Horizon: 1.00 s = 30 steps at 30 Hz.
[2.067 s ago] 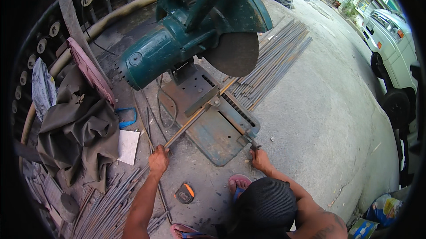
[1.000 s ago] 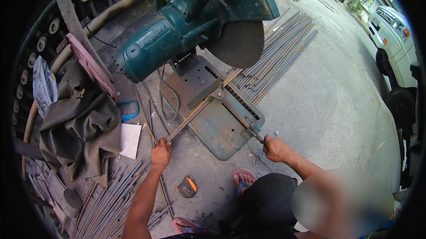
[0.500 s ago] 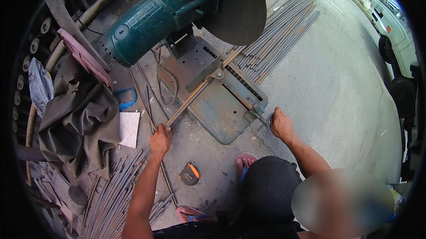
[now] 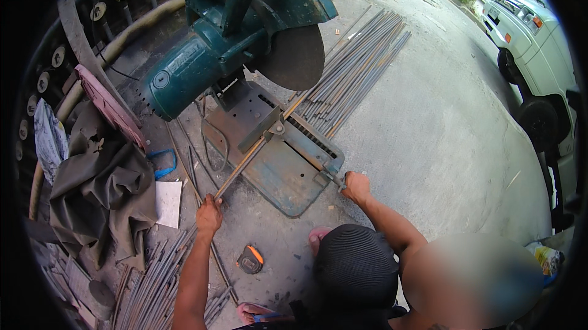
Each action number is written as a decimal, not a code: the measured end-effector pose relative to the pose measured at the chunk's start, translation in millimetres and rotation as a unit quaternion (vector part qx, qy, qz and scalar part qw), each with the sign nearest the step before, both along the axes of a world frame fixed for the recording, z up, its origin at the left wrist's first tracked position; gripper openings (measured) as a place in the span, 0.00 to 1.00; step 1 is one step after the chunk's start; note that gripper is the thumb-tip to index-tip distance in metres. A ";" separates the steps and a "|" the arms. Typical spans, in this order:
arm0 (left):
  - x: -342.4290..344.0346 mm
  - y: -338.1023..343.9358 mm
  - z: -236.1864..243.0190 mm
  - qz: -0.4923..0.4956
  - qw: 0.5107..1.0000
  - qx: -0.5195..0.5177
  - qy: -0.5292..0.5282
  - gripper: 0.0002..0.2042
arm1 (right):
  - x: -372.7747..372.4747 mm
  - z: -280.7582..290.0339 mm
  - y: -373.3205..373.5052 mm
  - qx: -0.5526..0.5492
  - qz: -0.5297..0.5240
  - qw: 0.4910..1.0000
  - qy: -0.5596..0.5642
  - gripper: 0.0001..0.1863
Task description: The person measures metal rods with a tape measure, positions them under a chop saw, and cuts them to length. The cut pieces are placed on the ground next to the saw. The process is repeated multiple times.
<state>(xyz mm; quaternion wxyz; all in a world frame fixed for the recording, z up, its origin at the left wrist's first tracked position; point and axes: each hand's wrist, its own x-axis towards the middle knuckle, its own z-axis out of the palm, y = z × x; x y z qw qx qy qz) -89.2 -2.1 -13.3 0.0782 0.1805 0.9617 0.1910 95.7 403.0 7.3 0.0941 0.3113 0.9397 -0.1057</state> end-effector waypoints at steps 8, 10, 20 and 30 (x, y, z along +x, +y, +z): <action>-3.2 6.3 9.8 0.004 0.999 -0.035 -0.038 0.13 | 1.9 -10.6 -9.3 -0.080 -0.013 0.996 0.023 0.16; -4.5 5.0 11.4 0.017 0.998 -0.035 -0.039 0.13 | 10.8 -5.1 -15.7 -0.140 0.003 0.980 0.144 0.22; -2.1 2.5 0.6 -0.009 1.000 -0.003 0.010 0.12 | 36.7 -18.8 -41.2 -0.086 0.004 0.926 0.367 0.23; -4.4 -2.4 -4.3 0.021 0.999 0.005 -0.024 0.13 | 21.2 -21.2 -56.9 -0.133 -0.104 0.886 0.431 0.21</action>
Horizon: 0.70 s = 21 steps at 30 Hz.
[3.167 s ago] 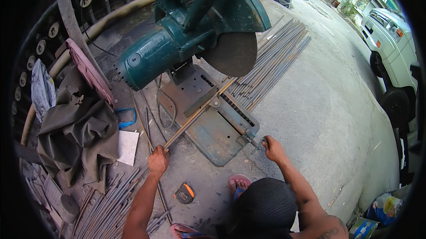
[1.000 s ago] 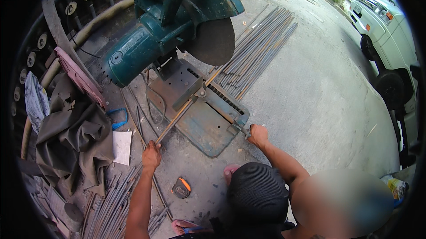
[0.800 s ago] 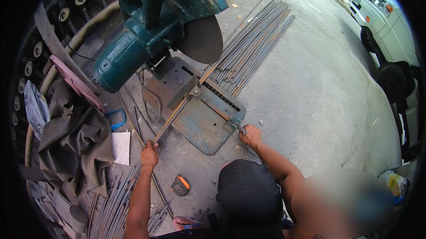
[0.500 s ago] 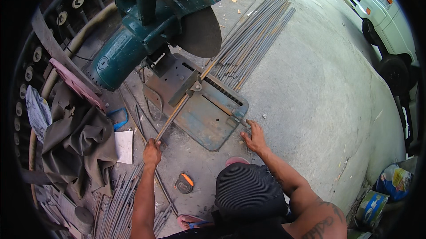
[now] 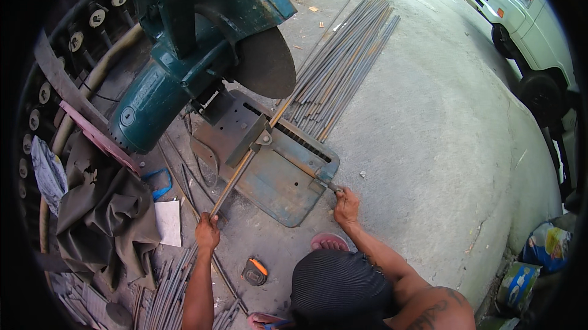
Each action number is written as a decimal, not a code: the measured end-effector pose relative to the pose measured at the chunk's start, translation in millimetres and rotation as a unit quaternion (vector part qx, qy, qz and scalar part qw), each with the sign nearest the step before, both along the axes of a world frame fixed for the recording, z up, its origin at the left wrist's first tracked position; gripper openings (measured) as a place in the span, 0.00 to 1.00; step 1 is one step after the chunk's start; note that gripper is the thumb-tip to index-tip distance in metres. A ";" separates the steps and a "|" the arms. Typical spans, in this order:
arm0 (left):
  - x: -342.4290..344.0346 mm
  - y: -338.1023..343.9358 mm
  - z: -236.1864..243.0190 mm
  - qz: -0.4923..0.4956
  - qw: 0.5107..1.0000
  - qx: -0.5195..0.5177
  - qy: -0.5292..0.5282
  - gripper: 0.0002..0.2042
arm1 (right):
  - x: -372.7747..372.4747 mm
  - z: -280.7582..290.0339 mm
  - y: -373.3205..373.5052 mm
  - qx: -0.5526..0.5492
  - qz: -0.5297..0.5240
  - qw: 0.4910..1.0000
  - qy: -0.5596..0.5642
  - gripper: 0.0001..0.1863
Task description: The person measures metal rods with a tape measure, positions them under a chop saw, and cuts them to length. The cut pieces are placed on the ground next to the saw. The process is repeated multiple times.
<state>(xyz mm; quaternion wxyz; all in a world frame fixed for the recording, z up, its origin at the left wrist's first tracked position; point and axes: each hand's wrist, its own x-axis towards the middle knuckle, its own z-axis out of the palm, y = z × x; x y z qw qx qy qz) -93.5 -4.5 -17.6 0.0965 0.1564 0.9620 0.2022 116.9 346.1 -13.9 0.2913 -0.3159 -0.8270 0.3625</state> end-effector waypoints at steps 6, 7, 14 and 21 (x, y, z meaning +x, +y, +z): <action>0.7 2.9 2.5 -0.014 0.999 0.025 0.029 0.14 | -9.4 4.9 -1.5 -0.388 -0.069 0.919 0.024 0.39; 1.4 3.5 3.2 -0.009 0.999 0.024 0.029 0.15 | -6.7 6.0 2.7 -0.433 -0.061 0.899 0.025 0.39; 8.5 0.4 18.5 0.039 0.998 0.054 0.005 0.18 | -1.1 102.8 38.5 -0.311 -0.072 0.913 -0.253 0.32; 40.5 -32.5 127.9 -0.037 0.999 0.024 0.019 0.25 | -133.8 459.4 13.2 0.228 0.209 0.942 0.129 0.16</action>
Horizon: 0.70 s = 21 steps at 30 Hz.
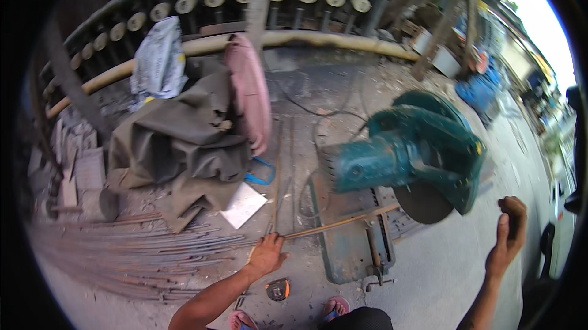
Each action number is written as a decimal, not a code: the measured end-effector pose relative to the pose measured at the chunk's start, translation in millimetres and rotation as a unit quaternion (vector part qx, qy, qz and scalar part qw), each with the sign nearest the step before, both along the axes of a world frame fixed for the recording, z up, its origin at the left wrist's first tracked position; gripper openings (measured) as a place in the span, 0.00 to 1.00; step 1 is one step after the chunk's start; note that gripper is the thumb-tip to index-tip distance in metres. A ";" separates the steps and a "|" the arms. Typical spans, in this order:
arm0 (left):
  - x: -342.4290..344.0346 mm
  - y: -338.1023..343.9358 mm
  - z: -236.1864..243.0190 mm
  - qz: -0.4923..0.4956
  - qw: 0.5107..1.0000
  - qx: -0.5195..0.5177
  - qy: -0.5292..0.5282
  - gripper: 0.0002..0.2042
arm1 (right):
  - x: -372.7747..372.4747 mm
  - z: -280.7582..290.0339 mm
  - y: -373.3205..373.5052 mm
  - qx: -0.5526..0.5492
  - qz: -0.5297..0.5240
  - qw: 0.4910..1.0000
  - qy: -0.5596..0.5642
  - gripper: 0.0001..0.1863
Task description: The person measures metal rods with a tape measure, positions them under a chop saw, and cuts them to length. The cut pieces are placed on the ground next to the saw. The process is repeated multiple times.
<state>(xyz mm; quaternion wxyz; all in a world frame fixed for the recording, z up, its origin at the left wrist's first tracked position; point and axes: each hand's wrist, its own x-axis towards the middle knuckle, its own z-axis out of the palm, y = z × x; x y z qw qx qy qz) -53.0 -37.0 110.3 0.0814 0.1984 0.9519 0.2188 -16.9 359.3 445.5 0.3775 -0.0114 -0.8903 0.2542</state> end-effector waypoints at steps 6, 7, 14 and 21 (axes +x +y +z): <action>100.5 -89.3 138.7 0.051 0.971 -0.010 -0.233 0.27 | -208.6 101.0 -104.4 0.100 0.191 0.898 -0.384 0.19; 130.3 -105.5 160.4 0.128 0.961 0.008 -0.245 0.26 | -230.0 87.9 -116.2 0.097 0.223 0.870 -0.429 0.19; 287.4 -138.3 258.8 0.546 0.750 0.129 -0.351 0.25 | -229.4 -12.9 -135.2 -0.003 0.231 0.740 -0.632 0.13; 344.5 -100.5 312.6 0.451 0.760 0.118 -0.453 0.25 | -205.4 -21.2 -75.6 -0.200 0.165 0.700 -0.666 0.10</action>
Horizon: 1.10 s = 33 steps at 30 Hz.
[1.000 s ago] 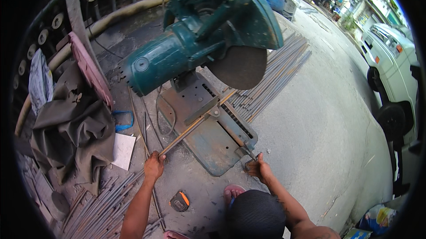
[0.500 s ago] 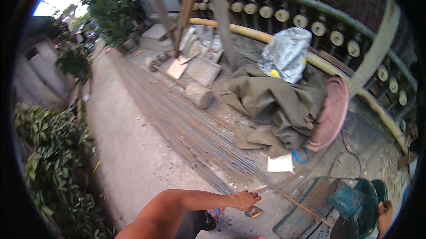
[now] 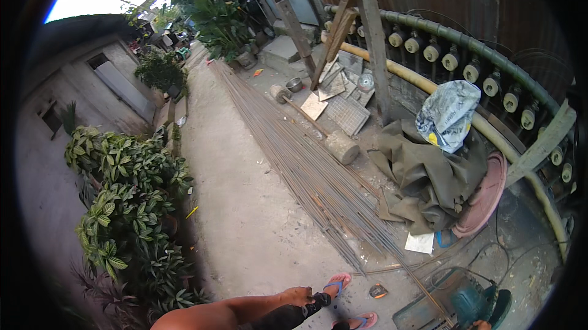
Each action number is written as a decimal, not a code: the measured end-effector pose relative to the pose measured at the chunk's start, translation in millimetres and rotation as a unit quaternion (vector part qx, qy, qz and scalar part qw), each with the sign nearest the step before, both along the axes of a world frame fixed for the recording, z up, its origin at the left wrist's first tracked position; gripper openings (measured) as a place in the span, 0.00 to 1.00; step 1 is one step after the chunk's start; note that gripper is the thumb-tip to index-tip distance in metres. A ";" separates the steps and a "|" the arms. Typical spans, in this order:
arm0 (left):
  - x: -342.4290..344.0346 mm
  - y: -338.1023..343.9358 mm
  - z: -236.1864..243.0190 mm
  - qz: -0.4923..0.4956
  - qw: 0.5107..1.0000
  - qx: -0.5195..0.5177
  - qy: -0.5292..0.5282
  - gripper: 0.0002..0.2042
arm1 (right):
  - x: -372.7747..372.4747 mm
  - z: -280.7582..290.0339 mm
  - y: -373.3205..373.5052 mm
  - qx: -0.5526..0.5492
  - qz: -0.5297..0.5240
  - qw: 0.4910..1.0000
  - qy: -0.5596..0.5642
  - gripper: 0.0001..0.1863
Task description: The person measures metal rods with a tape measure, positions them under a chop saw, and cuts them to length. The cut pieces are placed on the ground next to the saw. The process is repeated multiple times.
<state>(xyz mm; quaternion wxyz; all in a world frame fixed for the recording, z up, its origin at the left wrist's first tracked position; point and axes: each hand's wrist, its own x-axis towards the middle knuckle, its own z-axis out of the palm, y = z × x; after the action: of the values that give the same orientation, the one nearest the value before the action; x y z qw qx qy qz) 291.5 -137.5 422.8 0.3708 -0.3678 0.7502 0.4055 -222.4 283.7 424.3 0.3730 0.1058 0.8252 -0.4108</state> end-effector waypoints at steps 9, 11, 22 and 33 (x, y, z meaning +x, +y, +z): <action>-52.8 68.4 13.5 0.176 0.966 0.081 0.169 0.10 | 63.0 -9.4 36.5 0.209 -0.053 0.975 0.058 0.19; -50.2 95.9 15.2 0.218 0.955 0.135 0.151 0.11 | 66.8 -13.3 32.9 0.192 -0.016 0.976 0.098 0.18; -62.1 112.6 28.7 0.147 0.975 0.133 0.095 0.07 | 112.2 5.8 10.0 0.296 -0.117 0.948 0.000 0.18; -13.0 99.3 22.3 0.205 0.976 0.074 -0.002 0.12 | 140.8 -15.3 15.9 0.318 -0.109 0.941 0.027 0.17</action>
<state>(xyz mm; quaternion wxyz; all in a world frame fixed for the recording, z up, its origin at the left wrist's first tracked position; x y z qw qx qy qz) 278.6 -38.2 445.1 0.3076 -0.4865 0.6256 0.5267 -81.6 299.6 408.9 0.2503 0.2972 0.9061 -0.1675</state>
